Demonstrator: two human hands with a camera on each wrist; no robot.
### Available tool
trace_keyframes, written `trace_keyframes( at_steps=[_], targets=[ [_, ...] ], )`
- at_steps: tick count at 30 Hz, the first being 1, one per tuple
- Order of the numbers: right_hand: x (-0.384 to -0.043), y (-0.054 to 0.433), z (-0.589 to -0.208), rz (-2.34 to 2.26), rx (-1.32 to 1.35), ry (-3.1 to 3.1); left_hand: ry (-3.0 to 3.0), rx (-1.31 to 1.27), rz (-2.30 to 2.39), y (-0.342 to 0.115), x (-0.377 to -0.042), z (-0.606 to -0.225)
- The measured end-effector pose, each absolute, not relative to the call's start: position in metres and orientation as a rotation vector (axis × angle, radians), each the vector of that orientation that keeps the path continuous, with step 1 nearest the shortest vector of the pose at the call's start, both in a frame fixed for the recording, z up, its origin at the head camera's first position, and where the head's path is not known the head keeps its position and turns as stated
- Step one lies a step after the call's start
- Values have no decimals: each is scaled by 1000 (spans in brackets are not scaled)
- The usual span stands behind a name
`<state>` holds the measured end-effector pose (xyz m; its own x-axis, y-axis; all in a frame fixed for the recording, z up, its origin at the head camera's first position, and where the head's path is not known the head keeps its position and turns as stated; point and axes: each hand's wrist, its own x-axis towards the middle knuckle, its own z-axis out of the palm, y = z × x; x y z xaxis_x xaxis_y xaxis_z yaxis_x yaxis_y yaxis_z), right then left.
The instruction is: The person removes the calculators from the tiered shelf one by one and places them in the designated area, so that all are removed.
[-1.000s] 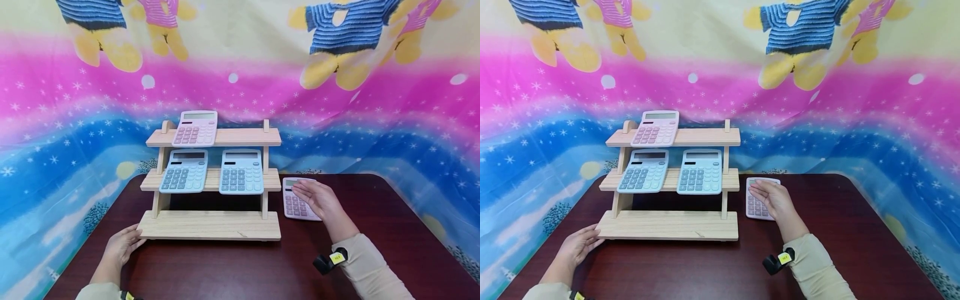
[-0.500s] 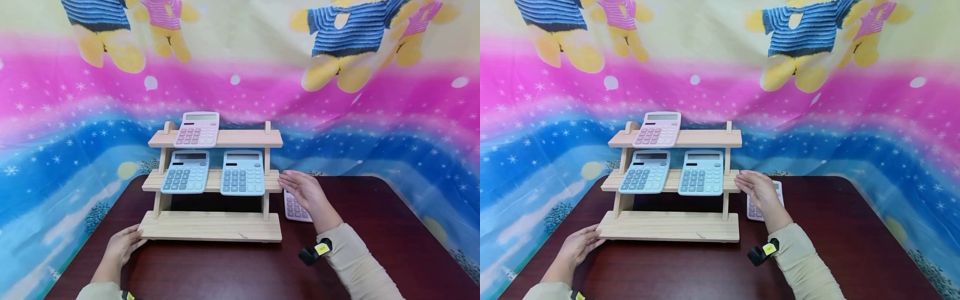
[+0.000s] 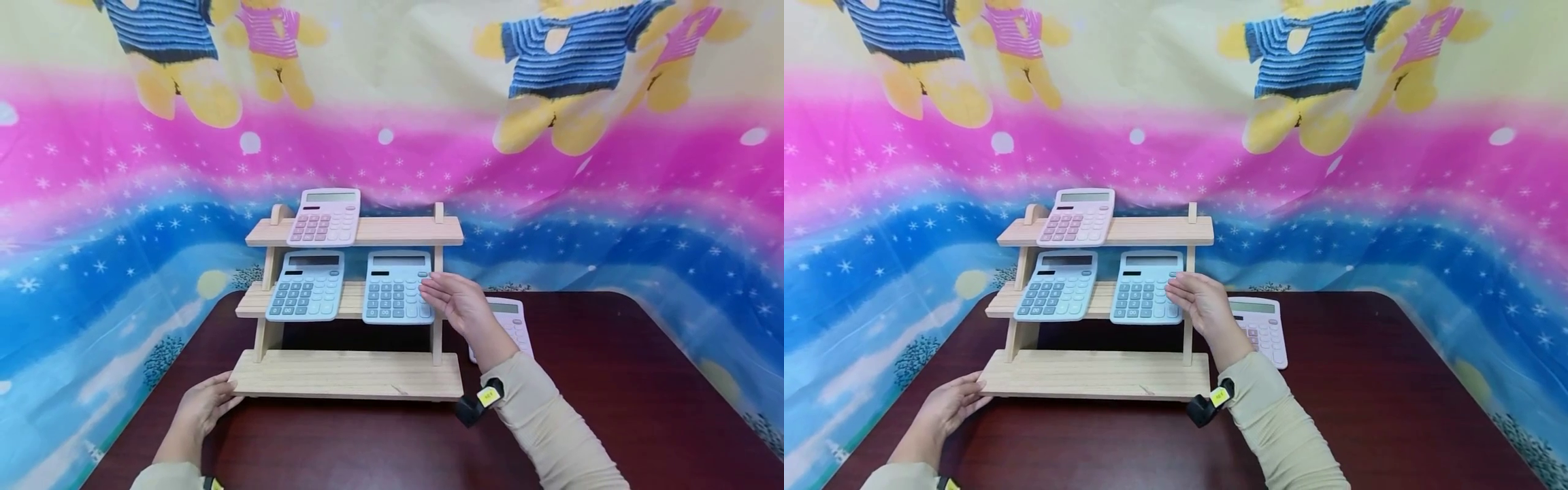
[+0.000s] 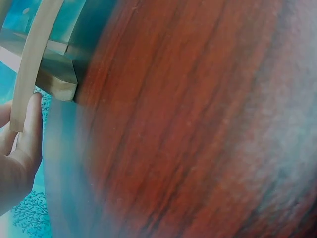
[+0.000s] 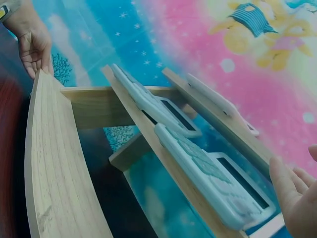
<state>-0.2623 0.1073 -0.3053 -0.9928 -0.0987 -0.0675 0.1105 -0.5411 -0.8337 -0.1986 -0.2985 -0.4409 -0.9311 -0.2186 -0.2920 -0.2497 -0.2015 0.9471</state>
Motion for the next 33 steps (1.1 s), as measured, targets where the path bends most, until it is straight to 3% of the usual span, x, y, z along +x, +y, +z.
trace_keyframes(
  at_steps=[33],
  targets=[
    [-304, 61, -288, -2562, -8, 1574, 1949, -563, 2365, -300, -197, -443]
  ],
)
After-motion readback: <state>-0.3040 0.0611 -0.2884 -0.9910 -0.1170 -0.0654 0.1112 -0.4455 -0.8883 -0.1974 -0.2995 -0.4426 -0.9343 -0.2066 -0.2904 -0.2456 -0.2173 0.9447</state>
